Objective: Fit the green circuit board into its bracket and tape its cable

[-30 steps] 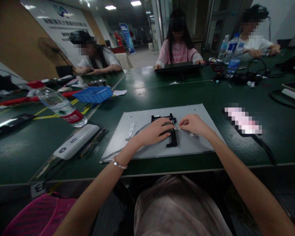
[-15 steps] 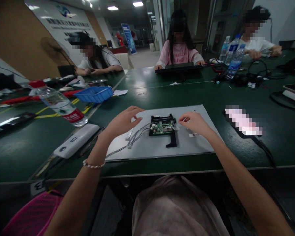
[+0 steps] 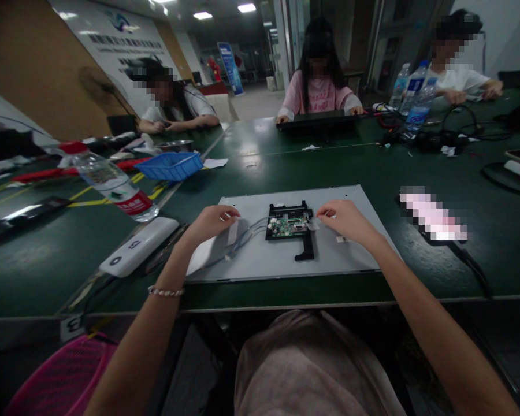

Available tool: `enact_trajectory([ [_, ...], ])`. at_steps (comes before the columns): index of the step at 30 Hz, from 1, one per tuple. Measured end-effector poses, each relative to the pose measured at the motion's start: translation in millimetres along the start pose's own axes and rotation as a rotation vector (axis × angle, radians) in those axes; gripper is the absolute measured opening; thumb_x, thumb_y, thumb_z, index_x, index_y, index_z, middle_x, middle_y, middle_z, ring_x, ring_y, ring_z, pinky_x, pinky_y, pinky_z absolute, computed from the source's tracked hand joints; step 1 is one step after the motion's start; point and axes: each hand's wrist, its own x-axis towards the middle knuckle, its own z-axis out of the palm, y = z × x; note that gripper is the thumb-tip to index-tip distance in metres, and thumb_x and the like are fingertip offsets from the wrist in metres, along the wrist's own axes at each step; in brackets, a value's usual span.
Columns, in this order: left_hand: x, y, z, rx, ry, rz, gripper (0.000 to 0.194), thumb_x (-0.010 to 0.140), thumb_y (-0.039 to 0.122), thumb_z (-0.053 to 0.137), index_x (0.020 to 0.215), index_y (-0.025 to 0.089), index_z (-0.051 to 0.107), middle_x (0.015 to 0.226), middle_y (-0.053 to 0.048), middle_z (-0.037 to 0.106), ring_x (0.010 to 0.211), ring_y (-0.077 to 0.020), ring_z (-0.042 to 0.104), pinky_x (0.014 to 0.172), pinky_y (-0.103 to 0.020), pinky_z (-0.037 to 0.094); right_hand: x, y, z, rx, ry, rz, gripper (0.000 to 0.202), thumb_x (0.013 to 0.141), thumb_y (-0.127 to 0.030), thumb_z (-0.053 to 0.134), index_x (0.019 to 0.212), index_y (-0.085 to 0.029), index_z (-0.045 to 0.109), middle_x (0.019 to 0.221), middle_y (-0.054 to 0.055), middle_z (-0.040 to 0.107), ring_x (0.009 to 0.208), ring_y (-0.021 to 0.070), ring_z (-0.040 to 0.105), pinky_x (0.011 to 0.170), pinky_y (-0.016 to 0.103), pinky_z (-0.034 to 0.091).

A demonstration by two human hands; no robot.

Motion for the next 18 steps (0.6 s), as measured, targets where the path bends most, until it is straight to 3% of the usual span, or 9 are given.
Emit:
enact_trajectory([
  [4, -6.3, 3.0, -13.7, -0.216, 0.137, -0.069, 0.025, 0.074, 0.036, 0.059, 0.086, 0.018, 0.072, 0.076, -0.004, 0.069, 0.064, -0.0158, 0.06, 0.063, -0.026, 0.047, -2.9, -6.0, -4.2, 0.01, 0.036, 0.004, 0.02, 0.084, -0.026, 0.055, 0.09, -0.019, 0.073, 0.093, 0.005, 0.072, 0.081, 0.0186, 0.064, 0.071, 0.03, 0.049],
  [7, -14.1, 18.2, -30.5, -0.441, 0.241, -0.098, 0.024, 0.075, 0.037, 0.062, 0.088, 0.018, 0.07, 0.079, -0.005, 0.069, 0.062, -0.0127, 0.057, 0.057, -0.023, 0.046, -9.4, -18.8, -7.2, 0.012, 0.088, -0.008, 0.02, 0.084, -0.024, 0.055, 0.092, -0.018, 0.072, 0.095, 0.006, 0.071, 0.082, 0.0184, 0.065, 0.069, 0.029, 0.05],
  [10, -19.7, 33.9, -37.2, -0.524, 0.28, -0.103, 0.022, 0.076, 0.035, 0.063, 0.086, 0.017, 0.07, 0.081, -0.005, 0.068, 0.061, -0.0106, 0.055, 0.055, -0.021, 0.045, -18.3, -38.2, -4.0, 0.03, 0.15, -0.038, 0.021, 0.085, -0.023, 0.054, 0.097, -0.019, 0.071, 0.097, 0.006, 0.07, 0.082, 0.0179, 0.065, 0.067, 0.029, 0.051],
  [14, -19.9, 40.1, -19.6, -0.513, 0.183, -0.089, 0.023, 0.075, 0.035, 0.064, 0.085, 0.015, 0.069, 0.077, -0.005, 0.067, 0.057, -0.0103, 0.055, 0.051, -0.021, 0.043, -28.2, -70.1, 13.9, 0.081, 0.171, -0.09, 0.025, 0.089, -0.02, 0.051, 0.108, -0.019, 0.067, 0.107, 0.007, 0.067, 0.086, 0.017, 0.065, 0.071, 0.029, 0.054],
  [18, -19.4, 37.4, 0.8, -0.335, 0.064, -0.087, 0.023, 0.078, 0.034, 0.059, 0.087, 0.015, 0.068, 0.075, -0.004, 0.067, 0.058, -0.0124, 0.059, 0.056, -0.023, 0.046, -33.3, -100.2, 38.5, 0.05, 0.092, -0.201, 0.034, 0.093, -0.021, 0.046, 0.125, -0.019, 0.057, 0.12, 0.009, 0.063, 0.109, 0.0204, 0.06, 0.095, 0.038, 0.049],
])
